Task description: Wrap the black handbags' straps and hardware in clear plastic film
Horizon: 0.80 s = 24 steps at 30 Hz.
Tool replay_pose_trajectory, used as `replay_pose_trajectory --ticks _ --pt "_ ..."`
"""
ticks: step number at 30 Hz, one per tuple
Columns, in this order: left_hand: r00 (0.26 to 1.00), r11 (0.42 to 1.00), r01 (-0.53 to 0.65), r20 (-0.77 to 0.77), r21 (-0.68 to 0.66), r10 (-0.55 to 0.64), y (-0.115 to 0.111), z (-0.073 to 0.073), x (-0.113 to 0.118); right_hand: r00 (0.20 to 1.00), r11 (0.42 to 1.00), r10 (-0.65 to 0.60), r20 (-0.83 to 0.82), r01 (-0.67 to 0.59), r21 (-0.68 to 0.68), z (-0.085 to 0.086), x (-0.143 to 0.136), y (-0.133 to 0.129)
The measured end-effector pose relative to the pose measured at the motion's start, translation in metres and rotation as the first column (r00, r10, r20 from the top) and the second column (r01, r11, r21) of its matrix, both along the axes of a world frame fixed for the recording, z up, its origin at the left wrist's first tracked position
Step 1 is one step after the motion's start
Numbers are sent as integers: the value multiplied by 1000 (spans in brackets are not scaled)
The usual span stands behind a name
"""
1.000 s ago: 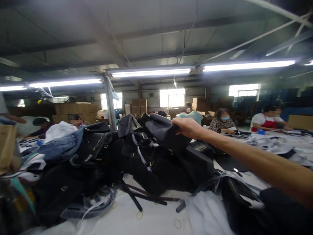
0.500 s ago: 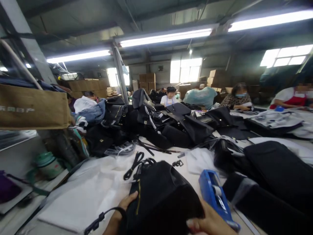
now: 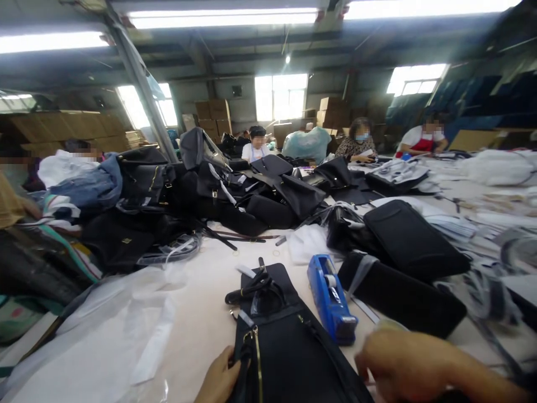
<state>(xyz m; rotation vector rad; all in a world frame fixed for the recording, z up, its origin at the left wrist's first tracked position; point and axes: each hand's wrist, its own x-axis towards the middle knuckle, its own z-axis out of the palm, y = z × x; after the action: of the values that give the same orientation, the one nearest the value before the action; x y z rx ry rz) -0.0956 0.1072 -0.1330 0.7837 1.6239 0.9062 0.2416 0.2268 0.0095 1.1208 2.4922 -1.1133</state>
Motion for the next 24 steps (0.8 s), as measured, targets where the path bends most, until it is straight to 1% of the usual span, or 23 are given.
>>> replay_pose_trajectory --ticks 1,2,3,4,5,6,7,8,10,11,13,14,16,18,20,22,24 --pt "987 998 66 -145 -11 -67 2 5 -5 997 994 75 -36 -72 85 10 -13 14" --pt "947 991 129 -294 -20 -129 5 11 -11 989 980 124 -86 -108 167 16 -31 29" --pt "892 984 177 -419 -22 -170 9 17 -18 980 959 136 -146 -93 267 18 -54 43" --pt "846 980 200 -503 -10 -178 15 24 -25 967 935 156 -199 -80 344 15 -80 57" --pt "817 978 208 -553 20 -163 21 30 -30 956 897 197 -218 -86 434 8 -107 69" --pt "806 976 211 -576 57 -140 29 35 -35 950 848 258 -174 -136 513 -3 -134 81" --pt "807 974 208 -579 91 -118 37 39 -38 947 796 312 -74 -218 565 -17 -159 92" --pt "815 971 207 -571 119 -104 45 40 -39 937 761 348 39 -306 572 -32 -181 102" --pt "834 967 206 -545 153 -91 61 37 -38 911 746 386 144 -400 532 -60 -214 118" --pt "842 966 203 -531 159 -90 68 33 -36 899 750 400 179 -433 499 -70 -224 125" --pt "868 968 186 -490 170 -81 82 24 -32 880 756 426 212 -475 451 -83 -232 135" --pt "886 969 172 -458 180 -72 88 20 -29 875 756 434 213 -482 442 -85 -231 139" --pt "928 970 125 -370 210 -40 101 16 -24 889 761 423 174 -453 464 -80 -224 144" --pt "967 965 60 -255 255 7 115 18 -17 924 781 367 109 -370 503 -72 -212 145" --pt "991 949 0 -127 316 43 130 23 -7 958 814 284 42 -263 518 -65 -199 144" --pt "999 921 -50 10 385 51 145 29 5 979 851 203 -23 -165 499 -66 -187 140" --pt "992 898 -87 120 432 39 157 32 16 986 889 142 -83 -90 448 -70 -176 139"
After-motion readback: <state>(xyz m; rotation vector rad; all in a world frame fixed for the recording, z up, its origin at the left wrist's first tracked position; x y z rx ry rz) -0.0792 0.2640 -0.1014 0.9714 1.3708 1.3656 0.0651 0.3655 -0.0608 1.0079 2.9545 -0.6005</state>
